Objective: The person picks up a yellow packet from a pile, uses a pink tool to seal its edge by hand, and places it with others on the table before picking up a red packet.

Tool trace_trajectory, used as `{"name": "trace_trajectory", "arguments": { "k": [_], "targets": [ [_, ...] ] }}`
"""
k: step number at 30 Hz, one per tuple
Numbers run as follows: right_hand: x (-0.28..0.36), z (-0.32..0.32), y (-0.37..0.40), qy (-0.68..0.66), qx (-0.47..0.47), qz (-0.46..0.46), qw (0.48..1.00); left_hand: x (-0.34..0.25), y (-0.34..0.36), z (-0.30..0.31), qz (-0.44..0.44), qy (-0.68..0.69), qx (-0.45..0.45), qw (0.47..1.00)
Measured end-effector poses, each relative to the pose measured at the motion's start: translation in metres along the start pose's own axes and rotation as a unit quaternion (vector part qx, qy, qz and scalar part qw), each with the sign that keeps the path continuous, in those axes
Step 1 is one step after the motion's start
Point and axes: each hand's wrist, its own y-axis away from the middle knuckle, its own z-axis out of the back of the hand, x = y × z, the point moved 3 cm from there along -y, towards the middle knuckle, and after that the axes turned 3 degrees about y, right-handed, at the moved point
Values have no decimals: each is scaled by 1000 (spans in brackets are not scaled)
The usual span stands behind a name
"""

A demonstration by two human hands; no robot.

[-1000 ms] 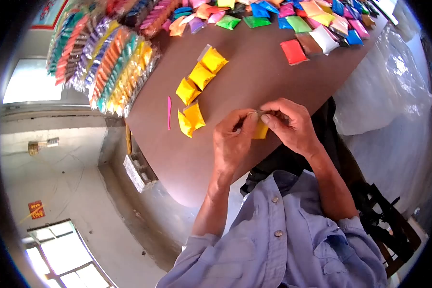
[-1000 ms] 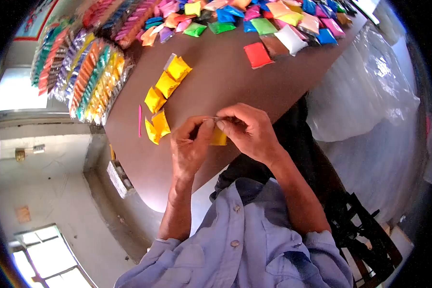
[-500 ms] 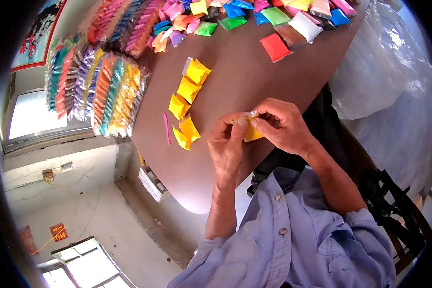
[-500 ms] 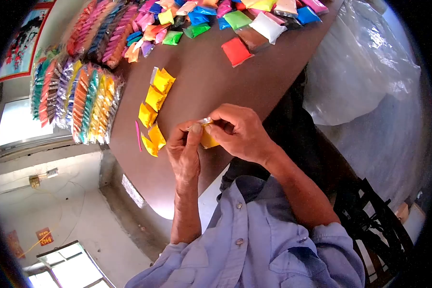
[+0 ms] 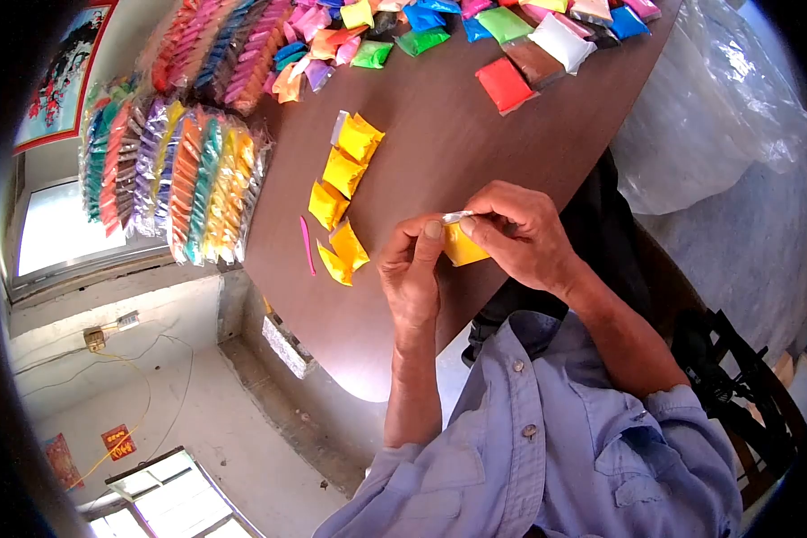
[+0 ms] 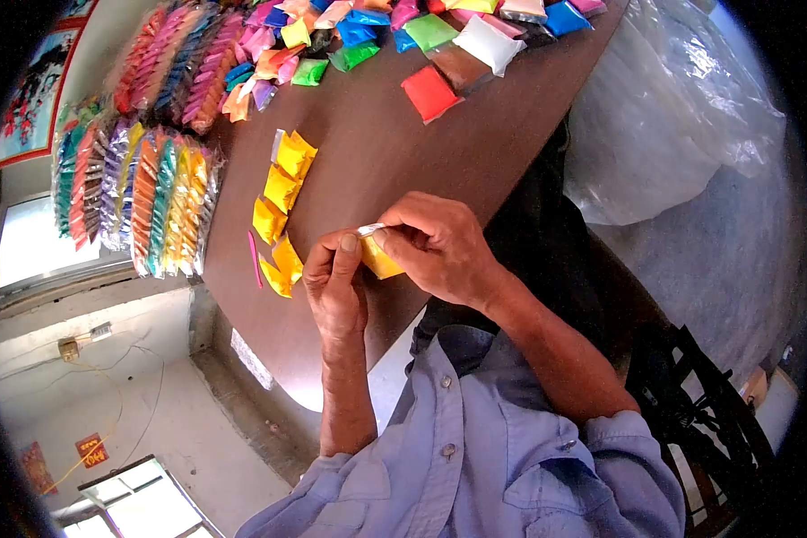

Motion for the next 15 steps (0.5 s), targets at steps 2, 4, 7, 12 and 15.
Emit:
{"name": "trace_trajectory", "arguments": {
  "k": [2, 4, 7, 12, 15],
  "targets": [
    [0, 0, 0, 8, 0, 6, 1000, 3, -2, 2, 5, 19, 2, 1000],
    [0, 0, 0, 8, 1, 3, 1000, 5, -2, 5, 11, 38, 3, 999],
    [-1, 1, 0, 28, 5, 11, 1000, 3, -3, 2, 11, 57, 30, 998],
    [-2, 1, 1, 7, -2, -10, 1000, 4, -4, 3, 27, 12, 24, 999],
    [1, 0, 0, 17, 6, -5, 1000, 6, -5, 5, 2, 11, 23, 1000]
  ]
}}
